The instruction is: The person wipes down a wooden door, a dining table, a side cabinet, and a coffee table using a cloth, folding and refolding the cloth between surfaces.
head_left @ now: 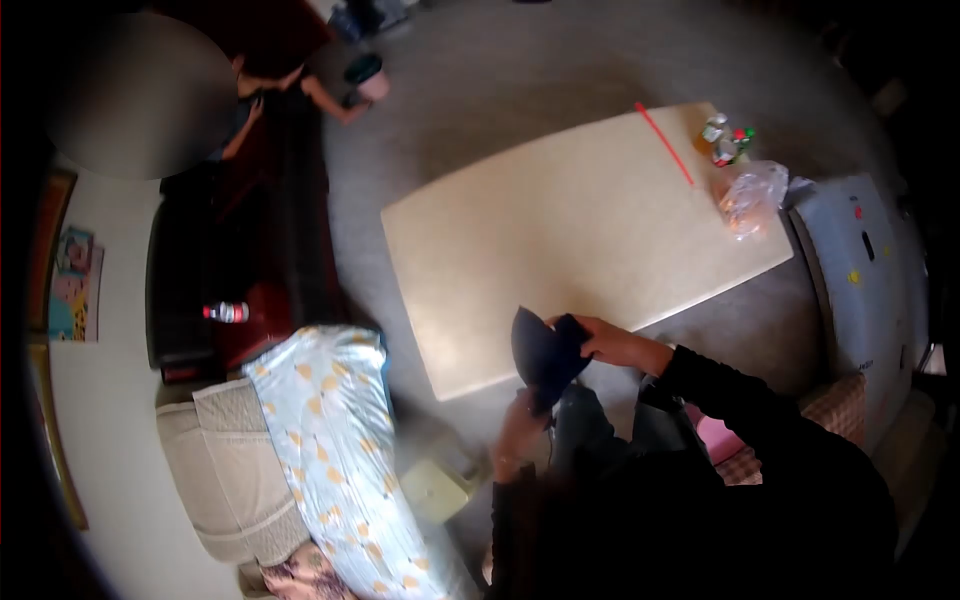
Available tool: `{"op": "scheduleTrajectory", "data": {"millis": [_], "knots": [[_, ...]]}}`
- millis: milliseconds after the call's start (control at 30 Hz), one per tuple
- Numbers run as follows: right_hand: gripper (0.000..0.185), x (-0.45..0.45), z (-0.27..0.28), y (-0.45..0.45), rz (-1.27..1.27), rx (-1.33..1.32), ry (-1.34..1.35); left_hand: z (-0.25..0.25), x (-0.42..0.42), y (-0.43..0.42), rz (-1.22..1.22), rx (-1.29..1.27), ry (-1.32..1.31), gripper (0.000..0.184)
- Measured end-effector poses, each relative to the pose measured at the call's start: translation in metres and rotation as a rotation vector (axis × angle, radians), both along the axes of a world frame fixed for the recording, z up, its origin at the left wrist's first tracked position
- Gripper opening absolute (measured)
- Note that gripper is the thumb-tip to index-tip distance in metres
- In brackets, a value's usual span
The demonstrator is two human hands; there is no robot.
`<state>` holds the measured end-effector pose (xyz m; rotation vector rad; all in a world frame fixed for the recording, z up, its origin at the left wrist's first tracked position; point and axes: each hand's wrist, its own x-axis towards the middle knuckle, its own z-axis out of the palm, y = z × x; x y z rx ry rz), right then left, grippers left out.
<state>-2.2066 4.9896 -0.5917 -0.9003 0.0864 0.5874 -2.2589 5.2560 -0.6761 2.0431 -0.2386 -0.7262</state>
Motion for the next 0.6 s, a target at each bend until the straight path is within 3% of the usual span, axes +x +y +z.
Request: {"op": "scheduleTrajectory", "data": {"millis": [33,167,233,300,367,400,500,533,600], "knots": [[0.08,-0.015,0.012,-0.022,-0.041,0.016,0.028,-0.004,0.001,-0.018,-0.026,-0.081,-0.08,0.055],[0.078,-0.1,0.062,-0.103,-0.277,-0.302,-0.044,0.07,0.02,-0.121,-0.383,-0.051,-0.167,0.051],[0.077,-0.15,0.076,-0.137,-0.394,-0.384,-0.078,0.085,0.022,-0.171,-0.607,-0.154,-0.493,0.037],[0.076,-0.198,0.077,-0.164,-0.485,-0.462,-0.113,0.111,0.014,-0.224,-0.695,-0.321,-0.484,0.032],[0.076,-0.246,0.064,-0.186,-0.754,-0.345,-0.12,0.126,-0.002,-0.27,-0.797,-0.281,-0.266,0.022],[0.075,-0.264,0.066,-0.197,-0.851,-0.275,-0.121,0.153,-0.009,-0.299,-0.962,-0.208,-0.275,0.017],[0.072,-0.321,0.096,-0.234,-1.047,-0.328,0.01,0.168,-0.048,-0.373,-1.042,-0.26,-0.255,0.018],[0.069,-0.34,0.094,-0.254,-1.058,-0.479,0.004,0.167,-0.062,-0.396,-1.054,-0.287,-0.149,0.023],[0.068,-0.375,0.096,-0.296,-1.081,-0.539,-0.013,0.181,-0.093,-0.443,-1.089,-0.317,-0.301,0.025]]}}
